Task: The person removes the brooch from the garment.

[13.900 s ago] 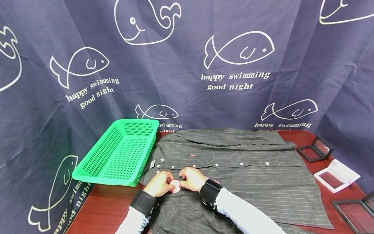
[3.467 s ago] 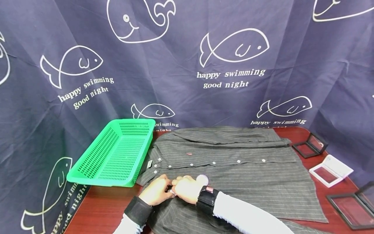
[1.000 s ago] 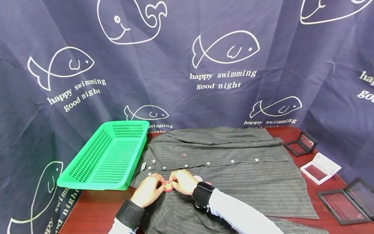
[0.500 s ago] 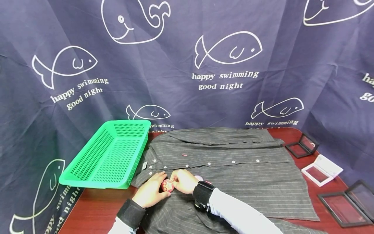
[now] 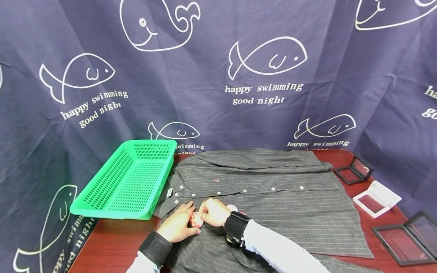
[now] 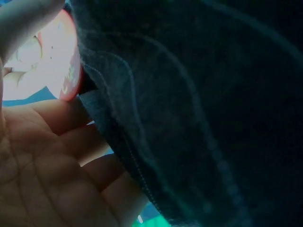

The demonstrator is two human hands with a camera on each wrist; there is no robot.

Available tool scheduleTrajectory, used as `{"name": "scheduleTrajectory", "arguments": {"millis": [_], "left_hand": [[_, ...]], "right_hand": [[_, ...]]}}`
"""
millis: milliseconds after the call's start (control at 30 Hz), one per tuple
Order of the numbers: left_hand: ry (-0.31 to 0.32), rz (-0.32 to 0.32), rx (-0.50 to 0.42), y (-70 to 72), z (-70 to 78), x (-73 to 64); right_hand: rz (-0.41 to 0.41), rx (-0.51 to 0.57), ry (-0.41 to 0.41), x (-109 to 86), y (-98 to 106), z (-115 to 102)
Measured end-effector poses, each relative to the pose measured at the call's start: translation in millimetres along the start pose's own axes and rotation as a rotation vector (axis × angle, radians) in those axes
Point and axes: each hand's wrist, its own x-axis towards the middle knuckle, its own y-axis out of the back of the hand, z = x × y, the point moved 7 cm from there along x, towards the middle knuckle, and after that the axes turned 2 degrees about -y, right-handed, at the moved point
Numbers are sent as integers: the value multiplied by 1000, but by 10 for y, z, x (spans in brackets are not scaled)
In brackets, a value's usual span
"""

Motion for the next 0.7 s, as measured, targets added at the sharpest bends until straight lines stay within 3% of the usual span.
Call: {"name": "scheduleTrajectory", "arguments": {"millis": [700], "left_hand": [[-11,-28,17,-37,-15,-15]], "right_hand": [[-123,190,73,-47,47,-12]]}}
